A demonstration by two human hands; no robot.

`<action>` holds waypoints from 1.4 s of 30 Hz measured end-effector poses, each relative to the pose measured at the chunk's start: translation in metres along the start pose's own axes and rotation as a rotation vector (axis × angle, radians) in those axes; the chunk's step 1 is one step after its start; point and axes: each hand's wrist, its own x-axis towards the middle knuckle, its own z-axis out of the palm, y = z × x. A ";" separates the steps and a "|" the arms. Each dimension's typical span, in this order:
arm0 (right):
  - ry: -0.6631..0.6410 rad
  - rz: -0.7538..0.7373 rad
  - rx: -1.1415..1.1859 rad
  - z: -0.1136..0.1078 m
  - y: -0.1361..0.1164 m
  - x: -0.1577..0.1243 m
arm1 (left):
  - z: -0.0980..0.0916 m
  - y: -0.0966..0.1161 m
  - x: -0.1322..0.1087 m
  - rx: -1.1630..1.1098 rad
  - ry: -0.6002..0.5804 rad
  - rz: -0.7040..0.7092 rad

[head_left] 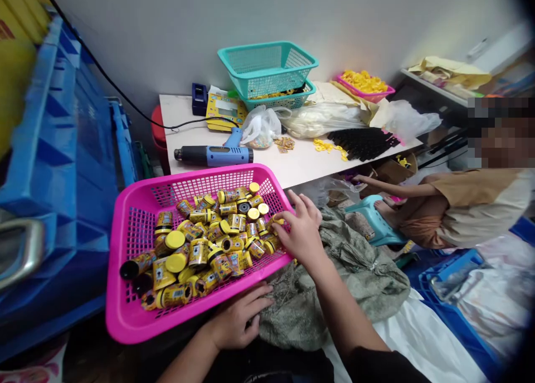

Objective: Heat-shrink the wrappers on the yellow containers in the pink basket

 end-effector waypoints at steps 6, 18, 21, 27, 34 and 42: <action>-0.166 0.021 0.060 -0.003 0.003 0.006 | -0.003 0.002 0.001 0.016 -0.013 0.001; -0.211 0.107 1.196 -0.043 0.005 -0.029 | -0.001 -0.002 0.000 0.114 0.043 0.037; -0.078 0.107 1.129 -0.040 0.018 -0.038 | -0.001 -0.001 0.001 0.138 0.047 0.046; 0.245 0.413 0.342 -0.025 0.076 -0.062 | -0.004 0.005 0.003 0.079 0.024 0.019; -0.196 -0.186 0.307 -0.024 0.010 -0.036 | -0.001 0.005 0.002 0.092 0.005 0.012; -0.480 -0.150 0.197 -0.013 -0.035 -0.007 | -0.003 0.006 0.002 0.111 -0.022 -0.052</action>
